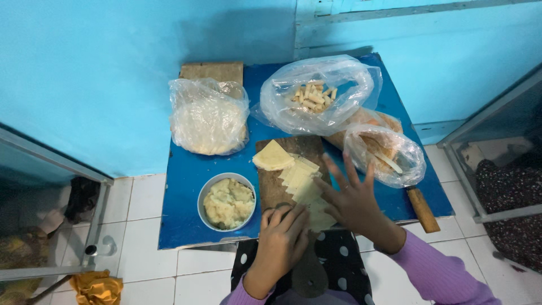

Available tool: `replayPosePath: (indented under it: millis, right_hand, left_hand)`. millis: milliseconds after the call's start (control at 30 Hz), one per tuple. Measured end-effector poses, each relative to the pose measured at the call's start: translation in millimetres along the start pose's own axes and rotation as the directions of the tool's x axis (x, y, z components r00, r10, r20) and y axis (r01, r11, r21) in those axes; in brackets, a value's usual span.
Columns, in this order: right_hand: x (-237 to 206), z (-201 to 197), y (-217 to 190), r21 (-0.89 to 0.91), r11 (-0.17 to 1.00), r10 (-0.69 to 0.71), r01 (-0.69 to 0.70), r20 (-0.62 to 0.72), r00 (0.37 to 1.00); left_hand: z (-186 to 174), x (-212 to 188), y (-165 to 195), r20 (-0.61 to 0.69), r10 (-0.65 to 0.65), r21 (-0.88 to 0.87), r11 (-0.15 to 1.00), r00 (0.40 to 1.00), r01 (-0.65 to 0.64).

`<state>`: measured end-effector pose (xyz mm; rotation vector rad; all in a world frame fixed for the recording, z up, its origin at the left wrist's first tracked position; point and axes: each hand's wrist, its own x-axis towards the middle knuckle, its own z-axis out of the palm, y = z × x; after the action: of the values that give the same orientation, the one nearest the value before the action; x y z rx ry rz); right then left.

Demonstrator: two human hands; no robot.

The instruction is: The person takes pieces of dough from plastic bags, flattens and shapes them by hand on a wooden board, and uses a spoon to place filling from a bowl onto the flattened dough, arranging the finished pieces on the board.

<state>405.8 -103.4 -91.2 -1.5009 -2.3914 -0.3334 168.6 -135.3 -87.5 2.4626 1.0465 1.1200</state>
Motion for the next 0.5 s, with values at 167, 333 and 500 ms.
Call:
replayPosePath:
  millis: [167,333,500]
  right_hand:
    - [10,1,11,0.402,0.914,0.019,0.056,-0.179,0.984]
    - [13,5,11,0.524,0.851,0.003,0.022,-0.048,0.999]
    - [19,7,6,0.368,0.928,-0.045,0.056,-0.038,0.998]
  left_hand:
    - [1,0,-2,0.013,0.019,-0.001,1.0,1.0,-0.019]
    - [7,5,-9,-0.028,-0.001,0.008,1.0,1.0,0.001]
    - [17,30,-20,-0.065,-0.061,0.146,0.987,0.996,0.07]
